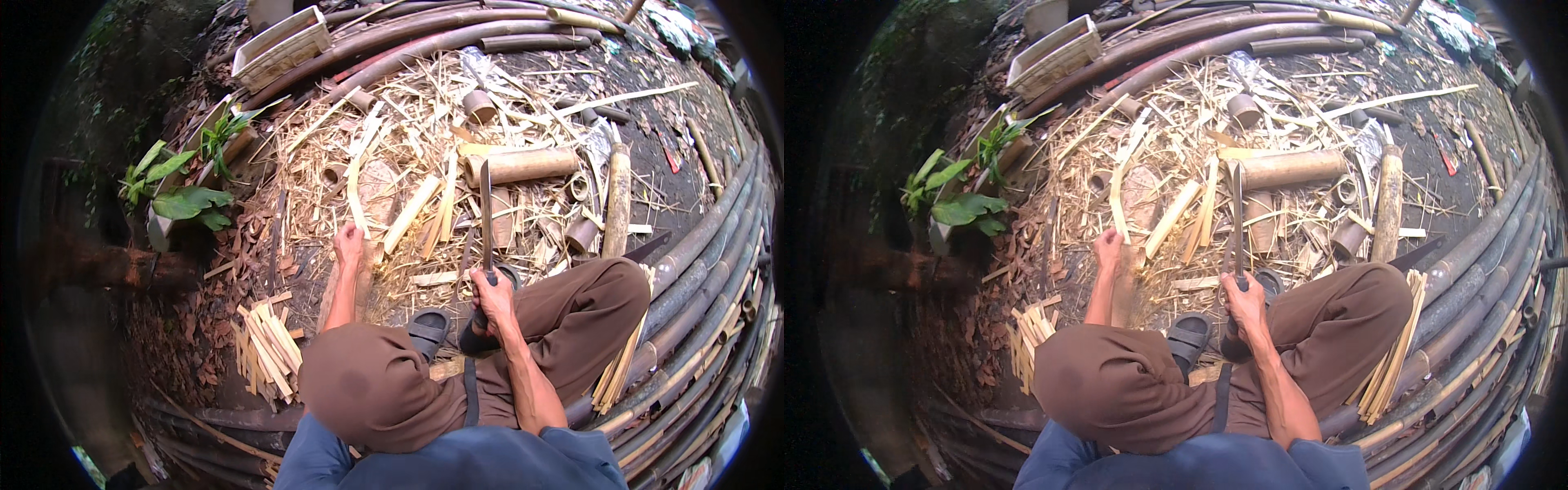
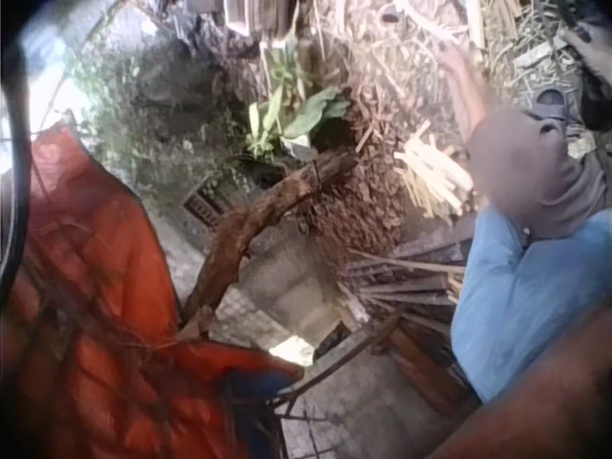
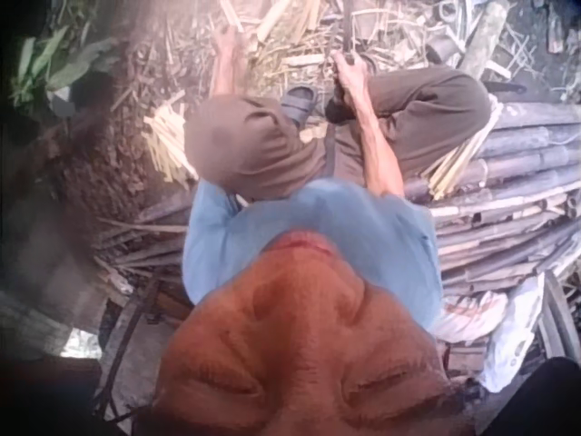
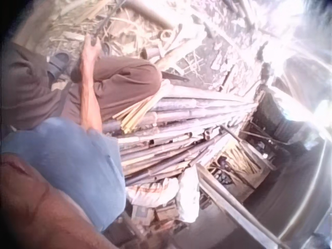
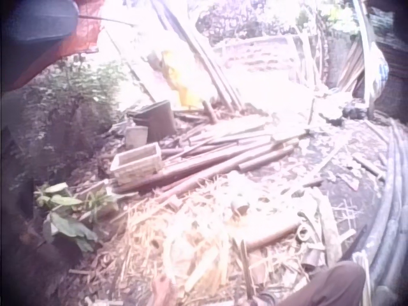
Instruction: The person sits on the ground and uses a machete to split bamboo strips into smaller pieces. They repeatedly position the bamboo, strike it with the machete, and separate the resulting strips.
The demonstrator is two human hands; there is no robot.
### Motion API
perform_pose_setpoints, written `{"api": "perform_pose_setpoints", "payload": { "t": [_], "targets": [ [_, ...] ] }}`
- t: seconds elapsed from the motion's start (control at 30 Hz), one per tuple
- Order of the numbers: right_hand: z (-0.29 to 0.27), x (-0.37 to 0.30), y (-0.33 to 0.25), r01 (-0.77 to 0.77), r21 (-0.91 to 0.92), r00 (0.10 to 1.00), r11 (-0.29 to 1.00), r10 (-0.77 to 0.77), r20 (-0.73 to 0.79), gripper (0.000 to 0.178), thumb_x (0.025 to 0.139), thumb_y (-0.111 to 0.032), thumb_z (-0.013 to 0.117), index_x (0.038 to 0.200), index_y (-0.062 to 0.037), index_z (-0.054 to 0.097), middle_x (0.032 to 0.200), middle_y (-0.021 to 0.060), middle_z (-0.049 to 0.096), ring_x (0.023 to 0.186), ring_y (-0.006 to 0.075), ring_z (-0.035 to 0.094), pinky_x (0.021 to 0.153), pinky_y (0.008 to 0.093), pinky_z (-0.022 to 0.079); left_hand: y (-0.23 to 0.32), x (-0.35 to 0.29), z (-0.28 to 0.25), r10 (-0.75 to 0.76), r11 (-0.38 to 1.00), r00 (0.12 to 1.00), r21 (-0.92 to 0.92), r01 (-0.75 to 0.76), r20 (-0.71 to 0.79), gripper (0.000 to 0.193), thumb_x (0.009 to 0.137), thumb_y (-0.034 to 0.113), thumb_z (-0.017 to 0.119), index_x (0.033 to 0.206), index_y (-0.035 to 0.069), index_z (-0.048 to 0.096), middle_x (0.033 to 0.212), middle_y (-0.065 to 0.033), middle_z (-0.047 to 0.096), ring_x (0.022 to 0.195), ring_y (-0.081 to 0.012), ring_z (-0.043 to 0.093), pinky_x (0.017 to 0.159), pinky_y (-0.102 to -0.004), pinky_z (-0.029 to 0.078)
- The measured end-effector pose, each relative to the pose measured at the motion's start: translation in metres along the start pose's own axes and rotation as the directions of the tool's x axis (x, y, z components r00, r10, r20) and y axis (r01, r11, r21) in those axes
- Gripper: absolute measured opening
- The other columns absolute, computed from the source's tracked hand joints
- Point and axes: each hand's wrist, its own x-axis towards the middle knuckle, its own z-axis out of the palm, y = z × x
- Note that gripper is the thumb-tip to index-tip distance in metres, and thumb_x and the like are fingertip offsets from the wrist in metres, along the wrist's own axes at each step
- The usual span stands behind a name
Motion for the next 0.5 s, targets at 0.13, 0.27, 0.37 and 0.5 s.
{"api": "perform_pose_setpoints", "payload": {
  "t": [0.13,0.27,0.37,0.5],
  "targets": [
    [0.008,0.008,0.005,-0.077,0.154,0.996,0.985,0.082,-0.025,0.022,0.088,-0.024,0.067,0.094,-0.0065,0.054,0.063,-0.0016,0.048,0.047,0.0073,0.045,0.039,0.0237,0.039,0.101,-0.032,0.049,0.194,0.947,0.975,-0.277,-0.159,0.104,0.042,0.090,0.014,0.065,0.126,-0.004,0.053,0.102,-0.0112,0.062,0.088,-0.0160,0.061,0.079,-0.0277,0.053],
    [0.022,0.001,-0.010,-0.135,0.295,0.990,0.946,0.144,-0.009,0.023,0.088,-0.023,0.067,0.094,-0.0064,0.053,0.062,-0.0005,0.047,0.046,0.0086,0.045,0.040,0.0239,0.039,0.047,-0.006,0.071,0.422,0.700,0.847,0.477,-0.531,0.323,0.039,0.087,0.014,0.058,0.121,-0.002,0.050,0.108,-0.0222,0.055,0.099,-0.0333,0.056,0.084,-0.0436,0.047],
    [0.027,0.003,-0.004,-0.133,0.293,0.989,0.947,0.144,-0.018,0.021,0.089,-0.025,0.065,0.095,-0.0087,0.053,0.061,-0.0011,0.048,0.046,0.0088,0.046,0.040,0.0240,0.039,0.011,0.009,0.082,0.447,0.570,0.822,0.595,-0.566,0.353,0.033,0.080,0.010,0.055,0.110,-0.002,0.051,0.104,-0.0256,0.053,0.094,-0.0396,0.054,0.081,-0.0474,0.046],
    [0.028,0.003,0.012,-0.110,0.283,0.994,0.953,0.110,0.014,0.021,0.090,-0.025,0.065,0.094,-0.0087,0.053,0.061,-0.0009,0.048,0.045,0.0084,0.045,0.040,0.0239,0.038,0.013,0.016,0.074,0.406,0.746,0.868,0.445,-0.496,0.286,0.029,0.077,0.010,0.058,0.102,-0.004,0.052,0.086,-0.0194,0.055,0.078,-0.0345,0.055,0.073,-0.0452,0.046]
  ]
}}
